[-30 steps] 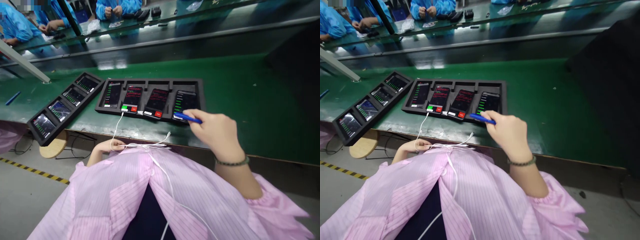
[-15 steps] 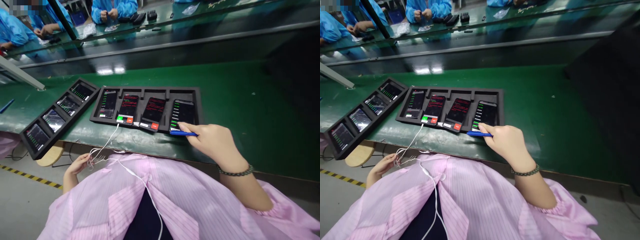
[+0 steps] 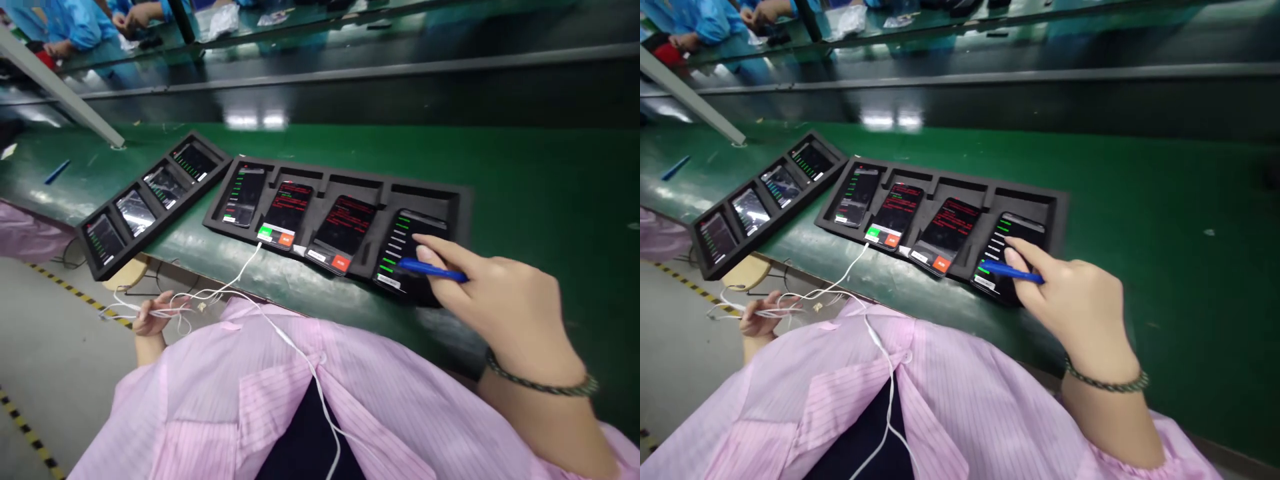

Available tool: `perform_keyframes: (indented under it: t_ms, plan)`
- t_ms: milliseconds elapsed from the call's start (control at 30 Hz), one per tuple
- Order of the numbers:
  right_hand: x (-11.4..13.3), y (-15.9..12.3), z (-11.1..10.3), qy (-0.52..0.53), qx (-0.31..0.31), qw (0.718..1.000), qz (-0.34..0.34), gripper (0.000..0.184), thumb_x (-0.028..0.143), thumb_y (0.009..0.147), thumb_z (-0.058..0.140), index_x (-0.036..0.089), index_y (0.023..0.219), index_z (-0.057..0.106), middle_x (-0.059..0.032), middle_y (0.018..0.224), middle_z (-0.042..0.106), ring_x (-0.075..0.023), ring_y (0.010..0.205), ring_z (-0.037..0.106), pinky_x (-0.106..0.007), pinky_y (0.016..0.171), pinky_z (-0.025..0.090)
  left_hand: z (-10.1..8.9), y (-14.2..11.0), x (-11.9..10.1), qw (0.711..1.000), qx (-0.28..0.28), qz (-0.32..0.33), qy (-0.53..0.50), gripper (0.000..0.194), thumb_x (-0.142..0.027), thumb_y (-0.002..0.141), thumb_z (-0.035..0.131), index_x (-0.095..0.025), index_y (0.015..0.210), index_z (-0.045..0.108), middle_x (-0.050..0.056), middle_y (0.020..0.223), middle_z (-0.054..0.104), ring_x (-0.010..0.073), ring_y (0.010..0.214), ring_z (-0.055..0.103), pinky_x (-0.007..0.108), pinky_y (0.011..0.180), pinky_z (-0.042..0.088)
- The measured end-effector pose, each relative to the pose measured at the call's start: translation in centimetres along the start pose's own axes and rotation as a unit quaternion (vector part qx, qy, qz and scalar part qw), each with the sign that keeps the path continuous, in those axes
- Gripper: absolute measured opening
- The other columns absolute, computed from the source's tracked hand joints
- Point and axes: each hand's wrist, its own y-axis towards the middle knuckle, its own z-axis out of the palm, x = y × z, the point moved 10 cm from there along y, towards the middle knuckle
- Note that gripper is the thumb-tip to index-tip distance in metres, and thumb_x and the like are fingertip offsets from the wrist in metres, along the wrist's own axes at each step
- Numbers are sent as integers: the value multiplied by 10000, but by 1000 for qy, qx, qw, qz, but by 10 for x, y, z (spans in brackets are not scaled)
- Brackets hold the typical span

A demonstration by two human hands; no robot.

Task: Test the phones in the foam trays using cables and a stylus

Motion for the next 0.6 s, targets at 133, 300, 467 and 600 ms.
perform_keyframes:
  t_ms: [133,300,467,600]
  plan:
    - [82,0,6,38,40,979,-195,561,487,986,331,238,1202,785,-72,533,552,-205,542,491,-278,575,268,25,-4,-68,996,-22,77,-26,872,-753,544,839,-88,383,300,-87,879,796,319,831,756,599,793,559]
    - [166,-7,14,89,183,915,-350,413,332,989,439,228,1269,726,-31,624,636,-168,532,510,-274,589,280,61,-13,-125,991,-41,94,88,526,-628,824,755,-198,616,535,61,1135,787,330,1117,720,535,1001,534]
    - [198,-73,0,308,428,676,-515,434,99,926,482,263,1230,746,14,809,737,-114,639,635,-220,601,376,65,-17,-145,980,-92,159,77,482,-614,889,695,-210,685,529,90,1016,799,279,987,755,440,928,567]
    - [194,-86,5,388,442,643,-491,399,61,958,486,247,1162,773,-1,923,765,-110,763,693,-214,696,443,64,-12,-146,970,-123,175,115,468,-609,903,680,-207,706,544,89,990,795,251,983,742,397,924,560]
